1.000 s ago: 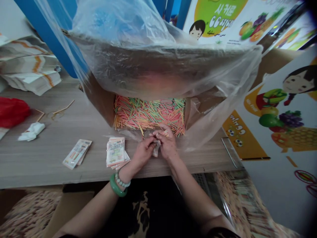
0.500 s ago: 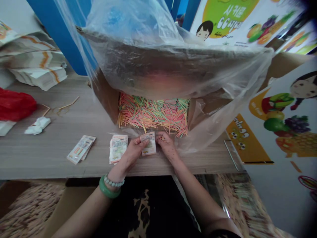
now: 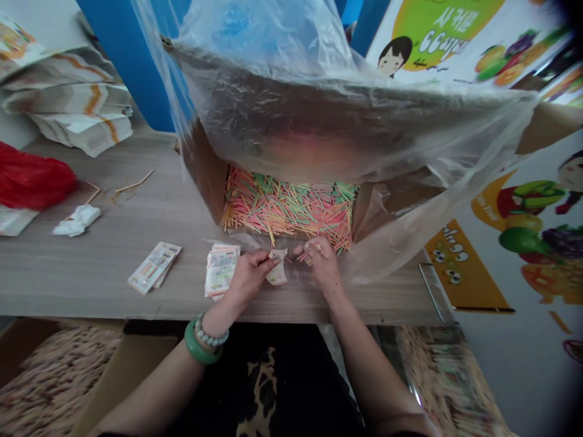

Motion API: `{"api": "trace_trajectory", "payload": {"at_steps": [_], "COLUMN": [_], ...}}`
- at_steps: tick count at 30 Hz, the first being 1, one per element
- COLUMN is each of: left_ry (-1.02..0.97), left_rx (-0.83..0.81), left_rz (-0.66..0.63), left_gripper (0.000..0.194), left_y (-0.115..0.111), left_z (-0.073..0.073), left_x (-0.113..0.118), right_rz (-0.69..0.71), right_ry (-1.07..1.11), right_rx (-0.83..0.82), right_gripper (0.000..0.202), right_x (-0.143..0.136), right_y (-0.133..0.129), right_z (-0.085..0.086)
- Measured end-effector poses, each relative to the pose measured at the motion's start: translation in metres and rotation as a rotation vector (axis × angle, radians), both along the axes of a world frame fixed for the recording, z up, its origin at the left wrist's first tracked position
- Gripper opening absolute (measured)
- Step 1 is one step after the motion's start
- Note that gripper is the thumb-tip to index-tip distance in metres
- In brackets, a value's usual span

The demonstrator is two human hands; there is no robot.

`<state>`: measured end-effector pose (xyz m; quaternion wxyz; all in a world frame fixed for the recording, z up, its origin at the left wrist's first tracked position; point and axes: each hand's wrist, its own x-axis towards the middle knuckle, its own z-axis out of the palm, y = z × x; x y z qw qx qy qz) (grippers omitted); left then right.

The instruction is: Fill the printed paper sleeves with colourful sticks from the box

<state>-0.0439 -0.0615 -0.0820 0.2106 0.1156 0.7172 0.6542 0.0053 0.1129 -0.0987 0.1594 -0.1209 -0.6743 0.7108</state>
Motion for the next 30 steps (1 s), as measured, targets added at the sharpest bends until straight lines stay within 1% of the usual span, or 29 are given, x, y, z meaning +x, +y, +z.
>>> {"api": "trace_trajectory", "payload": {"at_steps": [3, 6, 8, 10, 13, 15, 18, 21, 23, 25, 27, 30], "left_ry": [0.121, 0.174, 0.211, 0.225, 0.184, 0.112, -0.055, -0.221, -0.282, -0.307, -0.302, -0.17], "left_rx": [-0.1, -0.213, -0.281, -0.317, -0.314, -0.286, -0.214, -0.147, -0.108, -0.066, -0.026, 0.049], "left_rz": [-0.066, -0.054, -0.036, -0.046, -0.068, -0.08, -0.114, -0.142, -0.138, -0.139, -0.163, -0.184], "left_gripper": [0.023, 0.034, 0.04, 0.04, 0.04, 0.041, 0.037, 0.034, 0.037, 0.037, 0.036, 0.032], "left_y": [-0.002, -0.004, -0.005, -0.004, -0.001, 0.001, 0.0, -0.002, -0.004, -0.004, -0.003, 0.001], "left_z": [0.001, 0.003, 0.005, 0.007, 0.012, 0.017, 0.024, 0.027, 0.027, 0.025, 0.024, 0.023], "left_x": [0.001, 0.002, 0.003, 0.004, 0.006, 0.007, 0.009, 0.009, 0.009, 0.009, 0.009, 0.007], "right_rz": [-0.008, 0.03, 0.045, 0.037, 0.025, 0.027, 0.012, 0.004, 0.021, 0.058, 0.116, 0.215], "right_ry": [0.047, 0.081, 0.121, 0.174, 0.23, 0.229, 0.213, 0.183, 0.143, 0.091, 0.037, 0.015], "right_rx": [-0.188, -0.309, -0.348, -0.363, -0.317, -0.254, -0.19, -0.197, -0.207, -0.201, -0.152, 0.016], "right_gripper": [0.025, 0.027, 0.023, 0.021, 0.019, 0.019, 0.019, 0.018, 0.019, 0.02, 0.022, 0.024], "right_x": [-0.004, -0.007, -0.008, -0.008, -0.009, -0.01, -0.01, -0.008, -0.004, -0.001, 0.0, -0.001], "right_y": [-0.002, -0.004, -0.008, -0.015, -0.033, -0.044, -0.053, -0.05, -0.045, -0.041, -0.039, -0.038], "right_z": [0.015, 0.033, 0.046, 0.06, 0.071, 0.069, 0.057, 0.043, 0.037, 0.035, 0.035, 0.037]}}
